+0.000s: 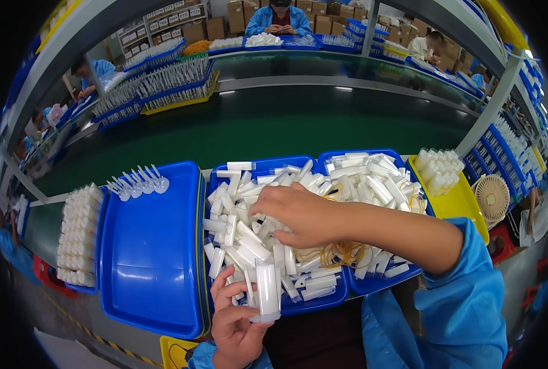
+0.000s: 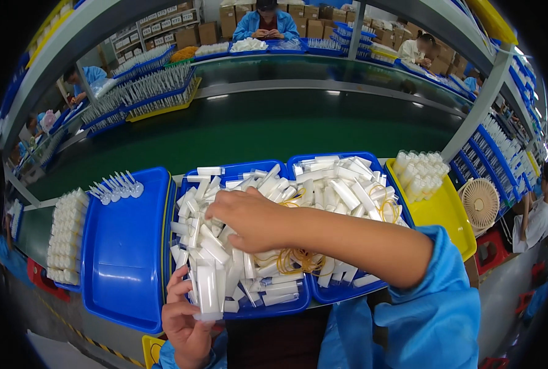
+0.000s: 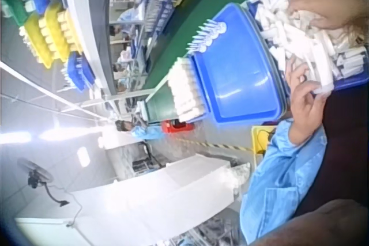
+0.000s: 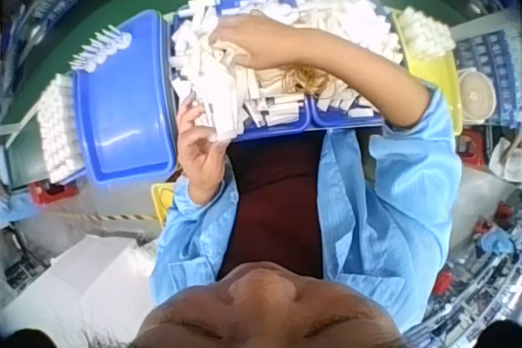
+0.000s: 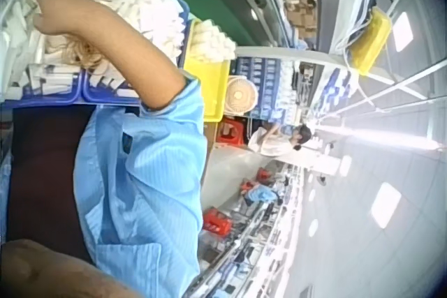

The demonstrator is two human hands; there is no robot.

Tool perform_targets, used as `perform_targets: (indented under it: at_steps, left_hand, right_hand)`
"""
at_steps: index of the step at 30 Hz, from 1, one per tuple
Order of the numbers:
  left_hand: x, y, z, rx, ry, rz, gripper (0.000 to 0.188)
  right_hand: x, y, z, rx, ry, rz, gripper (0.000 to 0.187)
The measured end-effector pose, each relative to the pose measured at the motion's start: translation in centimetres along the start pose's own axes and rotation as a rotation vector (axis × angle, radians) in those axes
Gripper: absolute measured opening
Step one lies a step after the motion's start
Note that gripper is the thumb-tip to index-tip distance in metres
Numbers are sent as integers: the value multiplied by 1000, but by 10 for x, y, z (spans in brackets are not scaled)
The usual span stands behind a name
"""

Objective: Assembling small plastic sprayer components and bundling them with rubber bands.

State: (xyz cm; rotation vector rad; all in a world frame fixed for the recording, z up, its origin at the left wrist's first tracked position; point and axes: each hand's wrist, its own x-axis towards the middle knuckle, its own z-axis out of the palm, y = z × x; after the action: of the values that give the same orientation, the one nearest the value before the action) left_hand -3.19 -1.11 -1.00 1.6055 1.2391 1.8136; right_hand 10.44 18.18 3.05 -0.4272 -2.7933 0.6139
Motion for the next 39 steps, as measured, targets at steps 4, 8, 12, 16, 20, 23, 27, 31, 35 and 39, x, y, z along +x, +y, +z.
perform_targets:
  at_steps: [4, 8, 12, 16, 20, 23, 27, 31, 35, 39]
  left_hand:
    - [-4, -1, -5, -5, -112, 19, 20]
    - [-5, -1, -5, 0, -110, 46, 21]
    - [-10, -10, 2, -44, -36, 65, 27]
    - [-1, 1, -2, 64, -130, 62, 18]
    - [4, 5, -2, 84, -130, 76, 14]
    - [5, 6, -2, 103, -135, 68, 12]
    - [7, 7, 0, 135, -171, 83, 13]
    - [11, 9, 4, 107, -205, 97, 15]
    - [10, 2, 7, 149, -328, 195, 28]
    - [13, 4, 13, 129, -352, 221, 29]
  right_hand:
    - [27, 6, 12, -34, -152, 108, 35]
    - [46, -4, 3, 90, -269, 311, 24]
    - [50, 1, 17, -139, -306, 308, 21]
    - [54, 1, 23, -273, -344, 339, 25]
    - [47, -15, 10, -309, -255, 315, 29]
    - [36, -22, -6, -418, -220, 260, 29]
    - [13, -21, -20, -207, -196, 276, 46]
    - [-7, -42, -33, 751, -57, 475, 74]
    - [-33, -45, -16, 1195, -29, 418, 88]
    - [-48, -40, -11, 1376, -51, 448, 71]
